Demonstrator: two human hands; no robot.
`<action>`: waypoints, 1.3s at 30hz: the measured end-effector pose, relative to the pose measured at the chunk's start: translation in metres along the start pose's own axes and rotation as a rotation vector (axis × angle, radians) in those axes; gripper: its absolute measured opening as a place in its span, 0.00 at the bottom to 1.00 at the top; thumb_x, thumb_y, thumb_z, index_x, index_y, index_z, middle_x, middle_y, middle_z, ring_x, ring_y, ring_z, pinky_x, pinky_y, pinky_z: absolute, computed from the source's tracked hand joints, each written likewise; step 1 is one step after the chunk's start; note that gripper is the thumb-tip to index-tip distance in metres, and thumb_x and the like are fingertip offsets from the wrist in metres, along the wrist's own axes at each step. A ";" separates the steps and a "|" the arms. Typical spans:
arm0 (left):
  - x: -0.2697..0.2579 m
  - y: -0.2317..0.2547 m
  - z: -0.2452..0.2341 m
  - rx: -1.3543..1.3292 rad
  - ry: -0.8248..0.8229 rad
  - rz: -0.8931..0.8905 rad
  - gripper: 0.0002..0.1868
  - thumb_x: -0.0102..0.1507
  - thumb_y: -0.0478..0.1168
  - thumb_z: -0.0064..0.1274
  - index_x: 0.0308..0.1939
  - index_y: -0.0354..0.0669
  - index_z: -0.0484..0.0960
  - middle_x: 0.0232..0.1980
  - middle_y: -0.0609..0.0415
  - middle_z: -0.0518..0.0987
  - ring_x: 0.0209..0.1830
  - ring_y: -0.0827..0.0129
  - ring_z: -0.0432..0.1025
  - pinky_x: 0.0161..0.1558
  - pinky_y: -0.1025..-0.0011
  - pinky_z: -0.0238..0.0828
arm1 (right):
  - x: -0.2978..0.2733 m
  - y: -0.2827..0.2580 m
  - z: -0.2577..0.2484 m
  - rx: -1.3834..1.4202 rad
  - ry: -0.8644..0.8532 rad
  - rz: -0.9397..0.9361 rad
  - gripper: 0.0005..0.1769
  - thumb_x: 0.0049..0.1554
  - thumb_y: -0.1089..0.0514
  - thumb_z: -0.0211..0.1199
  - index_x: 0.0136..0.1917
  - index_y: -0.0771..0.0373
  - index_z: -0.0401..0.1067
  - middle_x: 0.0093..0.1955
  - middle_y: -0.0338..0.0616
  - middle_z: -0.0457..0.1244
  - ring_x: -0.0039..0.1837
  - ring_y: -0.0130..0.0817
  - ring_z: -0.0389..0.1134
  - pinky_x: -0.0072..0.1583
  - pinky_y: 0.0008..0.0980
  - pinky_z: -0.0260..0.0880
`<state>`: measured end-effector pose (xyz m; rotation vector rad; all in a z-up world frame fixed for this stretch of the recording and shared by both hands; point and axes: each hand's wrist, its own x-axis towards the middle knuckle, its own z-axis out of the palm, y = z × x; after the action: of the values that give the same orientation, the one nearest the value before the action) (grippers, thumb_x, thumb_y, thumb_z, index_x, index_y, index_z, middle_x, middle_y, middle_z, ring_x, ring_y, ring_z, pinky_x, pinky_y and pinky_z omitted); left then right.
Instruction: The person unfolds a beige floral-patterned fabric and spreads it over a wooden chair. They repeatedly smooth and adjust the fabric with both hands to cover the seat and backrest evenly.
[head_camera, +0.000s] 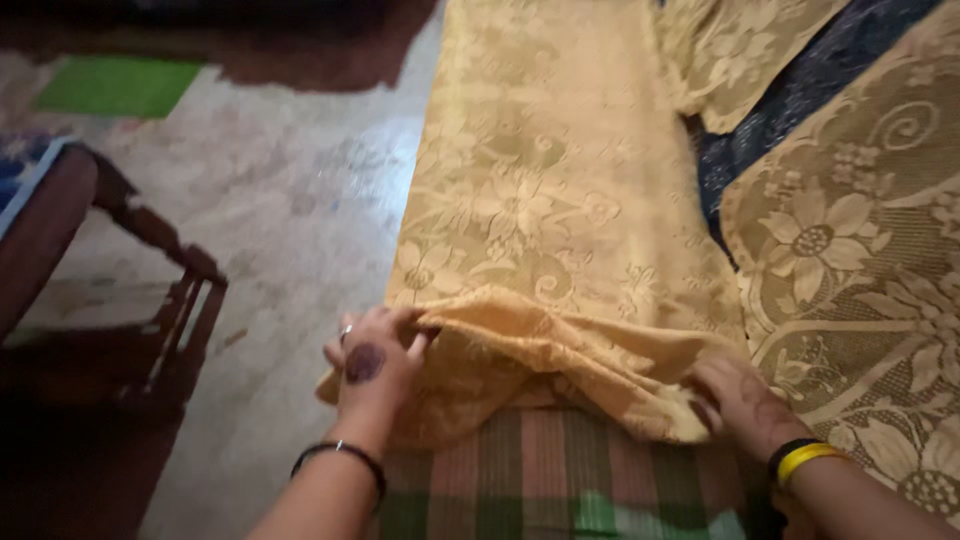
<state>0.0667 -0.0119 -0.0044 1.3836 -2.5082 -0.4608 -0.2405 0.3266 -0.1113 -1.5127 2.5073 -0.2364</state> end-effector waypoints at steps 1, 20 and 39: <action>-0.002 -0.001 0.002 -0.001 0.002 0.000 0.16 0.56 0.52 0.64 0.47 0.67 0.87 0.54 0.60 0.81 0.63 0.56 0.65 0.60 0.47 0.53 | -0.004 -0.001 0.004 0.027 0.042 0.003 0.16 0.51 0.54 0.64 0.54 0.56 0.74 0.52 0.45 0.68 0.58 0.44 0.68 0.63 0.40 0.67; -0.073 -0.033 -0.047 -0.128 0.092 0.184 0.12 0.60 0.43 0.56 0.48 0.56 0.83 0.50 0.56 0.84 0.53 0.58 0.74 0.60 0.55 0.58 | -0.100 -0.056 -0.104 -0.156 0.497 0.041 0.18 0.51 0.59 0.64 0.56 0.56 0.75 0.52 0.44 0.68 0.57 0.47 0.70 0.61 0.42 0.70; -0.185 -0.060 -0.082 0.525 -1.006 0.425 0.17 0.57 0.49 0.55 0.46 0.49 0.81 0.47 0.48 0.82 0.51 0.53 0.76 0.52 0.61 0.74 | -0.217 -0.060 -0.038 -0.261 -0.833 0.033 0.22 0.61 0.48 0.56 0.69 0.34 0.63 0.62 0.33 0.64 0.66 0.31 0.65 0.70 0.36 0.62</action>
<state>0.2391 0.1029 0.0377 0.7427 -3.8454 -0.5053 -0.1002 0.4923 -0.0403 -1.2713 1.9148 0.6234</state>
